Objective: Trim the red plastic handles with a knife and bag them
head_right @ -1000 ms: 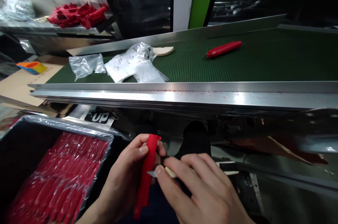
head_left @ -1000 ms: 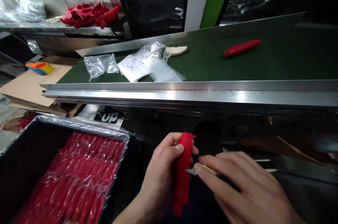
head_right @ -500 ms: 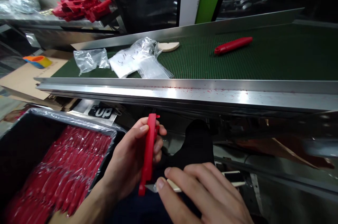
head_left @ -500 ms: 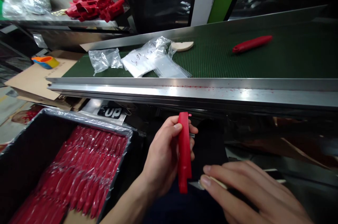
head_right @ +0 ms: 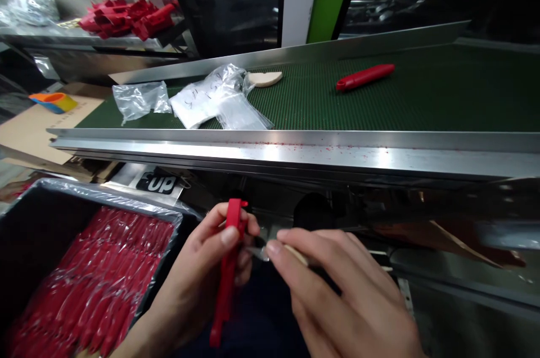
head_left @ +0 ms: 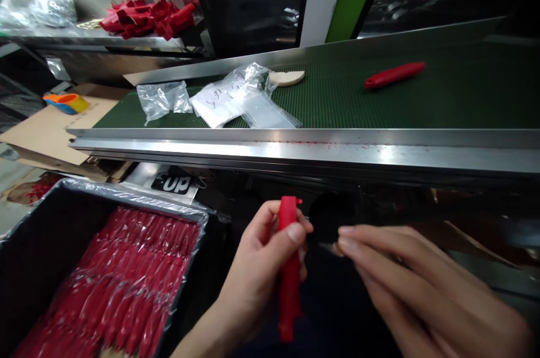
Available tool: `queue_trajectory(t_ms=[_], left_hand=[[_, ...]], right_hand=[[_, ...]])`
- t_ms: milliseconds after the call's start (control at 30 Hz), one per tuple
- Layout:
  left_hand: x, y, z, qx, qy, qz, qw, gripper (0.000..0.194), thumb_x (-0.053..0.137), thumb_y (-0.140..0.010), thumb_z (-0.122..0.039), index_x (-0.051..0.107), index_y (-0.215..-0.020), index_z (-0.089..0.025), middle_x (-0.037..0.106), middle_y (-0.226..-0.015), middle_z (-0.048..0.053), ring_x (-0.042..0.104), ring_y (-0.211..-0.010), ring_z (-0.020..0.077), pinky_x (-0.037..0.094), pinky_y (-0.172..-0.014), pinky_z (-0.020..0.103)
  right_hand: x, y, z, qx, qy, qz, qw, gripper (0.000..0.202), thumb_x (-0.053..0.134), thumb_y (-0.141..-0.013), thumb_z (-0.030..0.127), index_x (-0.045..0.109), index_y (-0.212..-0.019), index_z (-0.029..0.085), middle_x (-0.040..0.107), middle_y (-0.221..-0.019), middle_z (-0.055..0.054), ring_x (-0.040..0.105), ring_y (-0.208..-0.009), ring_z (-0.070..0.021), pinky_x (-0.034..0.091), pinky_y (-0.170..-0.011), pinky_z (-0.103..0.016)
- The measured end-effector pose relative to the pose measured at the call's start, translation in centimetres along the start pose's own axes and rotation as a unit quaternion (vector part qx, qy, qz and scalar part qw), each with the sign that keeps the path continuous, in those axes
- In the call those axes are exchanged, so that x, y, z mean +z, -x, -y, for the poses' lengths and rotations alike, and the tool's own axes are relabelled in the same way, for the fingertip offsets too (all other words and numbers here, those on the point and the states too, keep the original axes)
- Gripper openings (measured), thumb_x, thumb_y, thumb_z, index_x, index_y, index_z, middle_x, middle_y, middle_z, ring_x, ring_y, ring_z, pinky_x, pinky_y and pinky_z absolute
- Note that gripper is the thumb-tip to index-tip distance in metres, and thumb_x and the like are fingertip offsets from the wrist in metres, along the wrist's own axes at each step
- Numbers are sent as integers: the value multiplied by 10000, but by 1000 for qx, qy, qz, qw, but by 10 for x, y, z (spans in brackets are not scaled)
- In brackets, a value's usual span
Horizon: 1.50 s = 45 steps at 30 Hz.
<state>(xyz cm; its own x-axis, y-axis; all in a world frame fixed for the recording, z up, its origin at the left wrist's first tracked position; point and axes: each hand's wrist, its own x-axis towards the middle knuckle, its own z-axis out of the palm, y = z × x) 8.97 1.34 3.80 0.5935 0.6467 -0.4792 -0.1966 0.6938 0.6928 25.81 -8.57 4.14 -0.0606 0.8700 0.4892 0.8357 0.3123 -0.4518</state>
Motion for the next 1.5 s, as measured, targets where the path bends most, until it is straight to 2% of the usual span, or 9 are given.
queue_trajectory(t_ms=[167, 400, 667, 867, 967, 1133, 1267, 1400, 1500], left_hand=[[0, 13, 2, -16, -102, -4, 995, 332, 751, -778, -364, 550, -960, -173, 555, -854, -18, 477, -546, 17, 398, -500, 154], [6, 19, -1, -19, -101, -23, 994, 335, 751, -760, -373, 551, -932, -166, 548, -808, -18, 439, -543, 22, 370, -504, 155], [2, 19, 1, -19, -127, -5, 992, 323, 732, -776, -383, 554, -933, -164, 535, -781, -16, 423, -530, 29, 346, -487, 159], [2, 20, 1, -13, -137, -14, 990, 311, 725, -781, -381, 564, -925, -158, 555, -819, -9, 438, -532, 24, 367, -493, 153], [1, 20, 3, -19, -104, 4, 994, 309, 732, -785, -366, 552, -926, -158, 558, -830, -7, 436, -517, 12, 367, -478, 143], [-2, 17, 4, -36, -15, 61, 997, 293, 721, -807, -370, 558, -930, -161, 511, -721, -31, 426, -492, 12, 372, -453, 131], [-1, 17, 6, -40, 65, 73, 994, 258, 738, -797, -322, 589, -947, -174, 571, -872, 0, 466, -516, 8, 408, -457, 123], [-3, 16, 11, -35, 111, 130, 985, 215, 696, -833, -303, 584, -970, -182, 571, -794, -1, 462, -463, 6, 396, -422, 110], [-3, 16, 11, -45, 129, 135, 981, 198, 677, -847, -293, 573, -976, -184, 573, -820, 1, 452, -470, 1, 399, -426, 105]], right_hand=[[1, -15, -4, -6, 45, 14, 999, 416, 503, -873, 17, 622, -1241, 172, 631, -1167, -98, 585, -1064, -210, 487, -852, -360], [7, -17, -3, -34, 39, 22, 998, 421, 519, -848, -40, 635, -1217, 124, 627, -1148, -121, 575, -1024, -238, 453, -821, -387], [9, -12, -5, -44, 53, 18, 997, 423, 554, -838, -46, 635, -1217, 124, 626, -1124, -119, 573, -993, -246, 446, -791, -403], [8, -13, -6, -47, 32, 2, 998, 419, 548, -827, -70, 635, -1196, 107, 628, -1101, -136, 592, -976, -247, 452, -782, -413], [6, -13, -5, -34, 14, -10, 999, 407, 534, -834, -66, 643, -1185, 109, 616, -1119, -132, 584, -1021, -226, 464, -831, -393], [5, -14, -1, 9, -23, -14, 1000, 403, 496, -844, -60, 649, -1176, 110, 613, -1113, -118, 575, -1050, -183, 486, -861, -320], [10, -14, -2, -2, -43, -14, 999, 411, 485, -843, -56, 643, -1186, 106, 606, -1135, -120, 570, -1055, -179, 489, -860, -310], [14, -12, -1, -12, -54, -20, 998, 416, 478, -846, -56, 637, -1193, 108, 599, -1138, -117, 557, -1076, -179, 488, -872, -313], [14, -13, 0, -12, -61, -13, 998, 434, 471, -843, -66, 626, -1212, 103, 591, -1150, -120, 552, -1081, -179, 487, -877, -319]])
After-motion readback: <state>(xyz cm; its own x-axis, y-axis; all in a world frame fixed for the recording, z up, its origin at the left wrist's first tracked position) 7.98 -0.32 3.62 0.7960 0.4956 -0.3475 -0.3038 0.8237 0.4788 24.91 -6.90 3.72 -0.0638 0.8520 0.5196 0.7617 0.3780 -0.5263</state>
